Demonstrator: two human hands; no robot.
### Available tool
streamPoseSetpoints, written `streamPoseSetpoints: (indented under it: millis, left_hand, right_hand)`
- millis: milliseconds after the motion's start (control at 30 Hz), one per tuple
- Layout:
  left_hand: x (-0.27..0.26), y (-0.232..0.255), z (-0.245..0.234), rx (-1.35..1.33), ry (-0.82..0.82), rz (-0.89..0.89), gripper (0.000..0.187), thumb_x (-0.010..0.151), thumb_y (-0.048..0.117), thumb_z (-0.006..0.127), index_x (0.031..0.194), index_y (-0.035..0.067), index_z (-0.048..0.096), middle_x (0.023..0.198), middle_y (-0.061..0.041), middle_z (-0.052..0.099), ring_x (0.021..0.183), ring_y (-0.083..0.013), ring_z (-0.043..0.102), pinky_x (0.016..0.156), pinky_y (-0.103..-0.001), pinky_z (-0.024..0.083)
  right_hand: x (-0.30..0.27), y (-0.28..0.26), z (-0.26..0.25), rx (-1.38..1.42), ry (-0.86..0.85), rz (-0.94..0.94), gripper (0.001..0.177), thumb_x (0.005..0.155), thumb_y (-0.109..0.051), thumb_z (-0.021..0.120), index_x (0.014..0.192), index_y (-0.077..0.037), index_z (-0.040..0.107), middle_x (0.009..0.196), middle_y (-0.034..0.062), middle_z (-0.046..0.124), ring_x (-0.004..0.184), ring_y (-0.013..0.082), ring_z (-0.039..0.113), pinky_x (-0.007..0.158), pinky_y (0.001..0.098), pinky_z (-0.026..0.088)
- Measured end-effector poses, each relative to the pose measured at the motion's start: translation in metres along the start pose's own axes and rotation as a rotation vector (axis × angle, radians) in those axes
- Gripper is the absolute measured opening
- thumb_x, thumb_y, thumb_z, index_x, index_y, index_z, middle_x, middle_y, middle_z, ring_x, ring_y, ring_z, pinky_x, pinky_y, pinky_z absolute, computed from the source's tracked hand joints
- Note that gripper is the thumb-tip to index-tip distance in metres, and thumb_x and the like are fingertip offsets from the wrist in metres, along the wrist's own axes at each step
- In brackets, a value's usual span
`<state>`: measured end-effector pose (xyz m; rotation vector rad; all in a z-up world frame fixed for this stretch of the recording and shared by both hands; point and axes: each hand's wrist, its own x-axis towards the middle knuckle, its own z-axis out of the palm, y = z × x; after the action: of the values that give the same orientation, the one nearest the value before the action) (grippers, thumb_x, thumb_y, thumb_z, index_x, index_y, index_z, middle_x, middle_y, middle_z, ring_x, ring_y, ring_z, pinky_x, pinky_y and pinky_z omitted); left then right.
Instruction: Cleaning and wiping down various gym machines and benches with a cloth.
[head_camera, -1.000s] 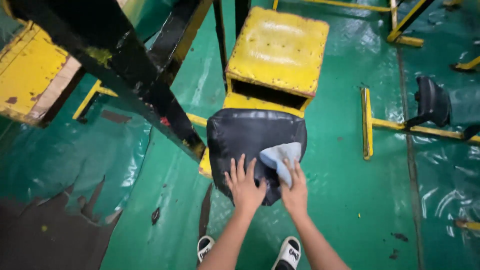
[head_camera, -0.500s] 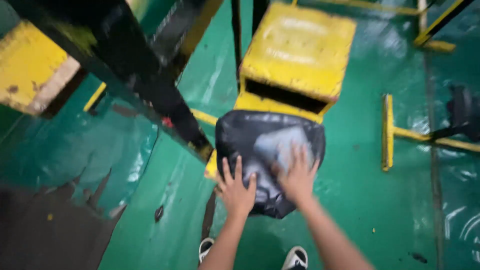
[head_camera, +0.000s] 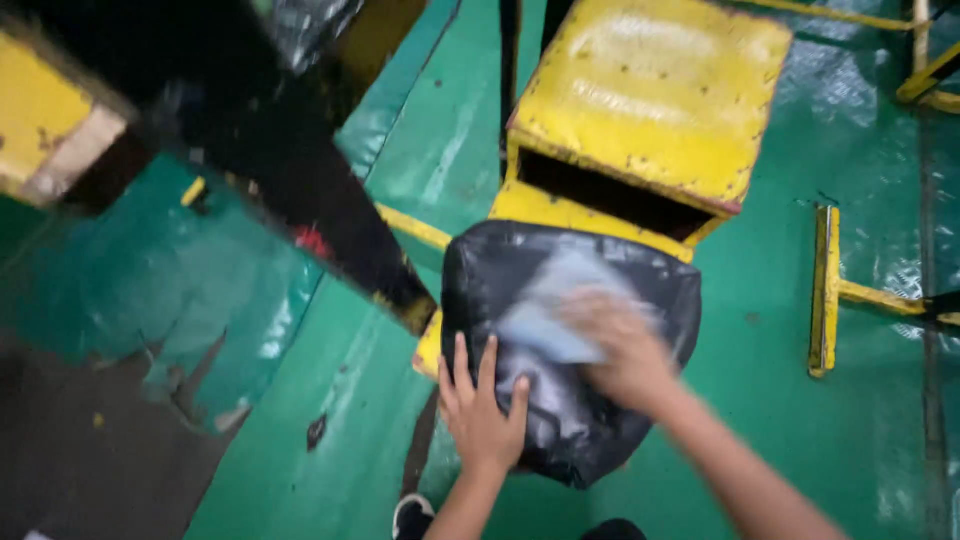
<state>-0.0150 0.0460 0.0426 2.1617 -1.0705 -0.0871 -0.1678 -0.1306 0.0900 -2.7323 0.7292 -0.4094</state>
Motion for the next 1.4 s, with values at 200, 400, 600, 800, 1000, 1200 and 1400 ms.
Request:
streamPoseSetpoints:
  millis: [200, 400, 600, 800, 1000, 1200, 1400]
  left_hand:
    - [0.01, 0.01, -0.009, 0.006, -0.052, -0.033, 0.065, 0.089, 0.047, 0.067, 0.15, 0.03, 0.053, 0.165, -0.013, 0.03, 0.147, -0.0499, 0.027, 0.111, -0.066, 0.028]
    - [0.013, 0.002, 0.001, 0.048, 0.003, 0.003, 0.065, 0.088, 0.051, 0.065, 0.149, 0.031, 0.053, 0.165, -0.017, 0.032, 0.143, -0.051, 0.029, 0.108, -0.065, 0.03]
    - [-0.005, -0.016, 0.013, 0.013, 0.03, 0.0, 0.065, 0.086, 0.054, 0.066, 0.144, 0.025, 0.06, 0.159, -0.018, 0.035, 0.143, -0.0512, 0.029, 0.107, -0.063, 0.027]
    - [-0.022, -0.017, 0.01, -0.402, 0.328, 0.002, 0.049, 0.104, 0.041, 0.05, 0.128, 0.0, 0.056, 0.157, -0.025, 0.046, 0.147, -0.0459, 0.042, 0.123, -0.056, 0.029]
    - [-0.019, -0.003, 0.009, -0.193, 0.311, -0.036, 0.049, 0.102, 0.035, 0.049, 0.14, 0.005, 0.056, 0.153, -0.019, 0.053, 0.145, -0.0436, 0.044, 0.123, -0.055, 0.027]
    - [-0.012, -0.003, 0.016, 0.012, 0.224, -0.168, 0.057, 0.1, 0.037, 0.047, 0.151, 0.012, 0.048, 0.159, -0.014, 0.045, 0.147, -0.0427, 0.036, 0.118, -0.059, 0.023]
    - [-0.01, -0.003, 0.003, -0.081, 0.099, -0.213, 0.067, 0.098, 0.045, 0.054, 0.156, 0.017, 0.039, 0.164, -0.014, 0.035, 0.149, -0.042, 0.032, 0.117, -0.059, 0.027]
  right_hand:
    - [0.051, 0.084, 0.011, -0.322, 0.243, 0.292, 0.066, 0.092, -0.041, 0.064, 0.15, -0.012, 0.054, 0.15, 0.0188, 0.052, 0.137, 0.0389, 0.048, 0.108, 0.0643, 0.031]
    - [0.177, 0.016, 0.067, -0.234, -0.132, 0.432, 0.057, 0.098, -0.058, 0.055, 0.139, -0.019, 0.062, 0.135, 0.0173, 0.064, 0.125, 0.0407, 0.058, 0.103, 0.0599, 0.043]
    - [0.121, -0.087, 0.057, -0.191, -0.127, -0.097, 0.068, 0.08, -0.045, 0.069, 0.138, -0.014, 0.055, 0.158, 0.0069, 0.042, 0.149, 0.0349, 0.028, 0.117, 0.0628, 0.018]
    - [-0.045, -0.028, 0.03, -0.285, -0.61, -0.034, 0.095, 0.072, -0.033, 0.072, 0.16, -0.029, 0.036, 0.165, -0.0016, 0.03, 0.152, 0.0289, 0.019, 0.124, 0.059, 0.005]
    - [0.01, 0.044, -0.001, -0.366, 0.018, 0.218, 0.068, 0.098, -0.047, 0.062, 0.16, -0.034, 0.036, 0.172, 0.0002, 0.026, 0.159, 0.0335, 0.019, 0.117, 0.0745, 0.008]
    - [0.056, -0.058, 0.039, -0.242, -0.013, 0.217, 0.065, 0.09, -0.053, 0.065, 0.148, -0.036, 0.042, 0.167, 0.0008, 0.029, 0.155, 0.0326, 0.02, 0.114, 0.0749, 0.01]
    - [-0.038, -0.108, 0.006, -0.084, -0.066, 0.228, 0.083, 0.077, -0.033, 0.074, 0.153, -0.035, 0.04, 0.164, 0.0013, 0.03, 0.152, 0.0317, 0.022, 0.116, 0.0689, 0.017]
